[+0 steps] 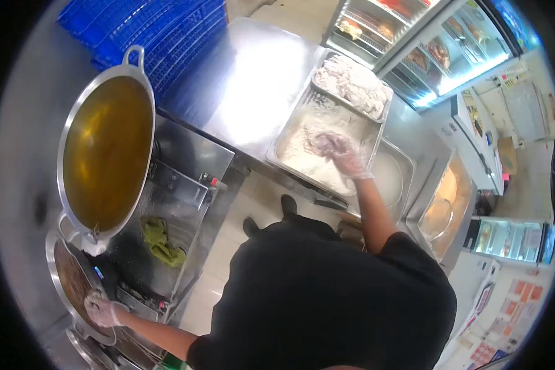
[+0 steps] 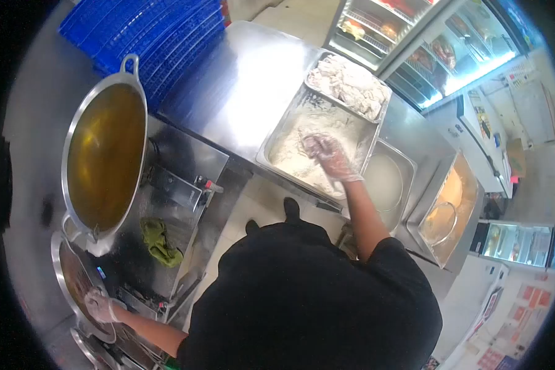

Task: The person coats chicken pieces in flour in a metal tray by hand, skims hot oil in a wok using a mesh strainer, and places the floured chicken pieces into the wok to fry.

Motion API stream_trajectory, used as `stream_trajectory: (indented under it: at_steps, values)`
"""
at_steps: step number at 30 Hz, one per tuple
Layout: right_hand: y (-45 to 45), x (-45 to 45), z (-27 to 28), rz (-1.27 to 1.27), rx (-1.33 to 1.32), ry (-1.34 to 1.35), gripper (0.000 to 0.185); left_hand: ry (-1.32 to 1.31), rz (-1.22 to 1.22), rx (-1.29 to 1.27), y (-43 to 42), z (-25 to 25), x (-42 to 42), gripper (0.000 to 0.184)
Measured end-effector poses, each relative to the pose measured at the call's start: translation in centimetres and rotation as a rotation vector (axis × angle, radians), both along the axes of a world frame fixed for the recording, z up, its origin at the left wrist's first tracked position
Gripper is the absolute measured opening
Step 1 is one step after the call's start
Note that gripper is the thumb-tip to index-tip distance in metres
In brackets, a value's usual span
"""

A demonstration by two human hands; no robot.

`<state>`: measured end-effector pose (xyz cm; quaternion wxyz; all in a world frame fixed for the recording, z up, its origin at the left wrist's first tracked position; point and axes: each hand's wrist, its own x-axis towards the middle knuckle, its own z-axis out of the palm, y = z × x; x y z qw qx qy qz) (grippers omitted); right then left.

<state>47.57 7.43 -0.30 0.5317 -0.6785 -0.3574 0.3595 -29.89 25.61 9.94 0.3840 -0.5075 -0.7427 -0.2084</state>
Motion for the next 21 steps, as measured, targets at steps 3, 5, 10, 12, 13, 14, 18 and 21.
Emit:
stream_trajectory:
  at_steps: [3, 5, 10, 12, 13, 14, 18, 21]
  values:
    - [-2.1, 5.4, -1.2, -0.177, -0.131, -0.045, 0.026, -0.080, 0.061, 0.085, -0.6, -2.2, 1.2, 0.031]
    - [-2.7, 7.9, -1.8, -0.278, -0.214, 0.048, 0.025, -0.198, 0.053, 0.045, -1.3, -5.1, 3.0, 0.027]
    - [-1.8, 12.1, -10.8, -0.035, -0.379, -0.793, 0.029, -0.615, -0.444, -0.088, -4.7, -14.1, 11.7, 0.022]
    - [-0.6, 11.0, -9.8, 0.086, -0.515, -0.897, 0.034, -0.577, -0.639, -0.344, -5.9, -16.5, 14.3, 0.022]
    - [0.1, 11.6, -10.4, 0.104, -0.666, -0.871, 0.034, -0.690, -0.689, -0.445, -6.3, -17.5, 15.8, 0.023]
    - [1.2, 12.9, -11.4, 0.123, -0.815, -0.843, 0.034, -0.806, -0.723, -0.546, -6.8, -18.5, 17.3, 0.023]
    - [2.3, 16.4, -17.9, 0.140, -0.762, -0.819, 0.039, -0.669, -0.803, -0.769, -6.3, -16.2, 26.5, 0.029]
    - [2.7, 14.4, -14.0, -0.032, -0.624, -0.237, 0.046, -0.958, -0.861, -0.780, -4.6, -14.4, 32.7, 0.026]
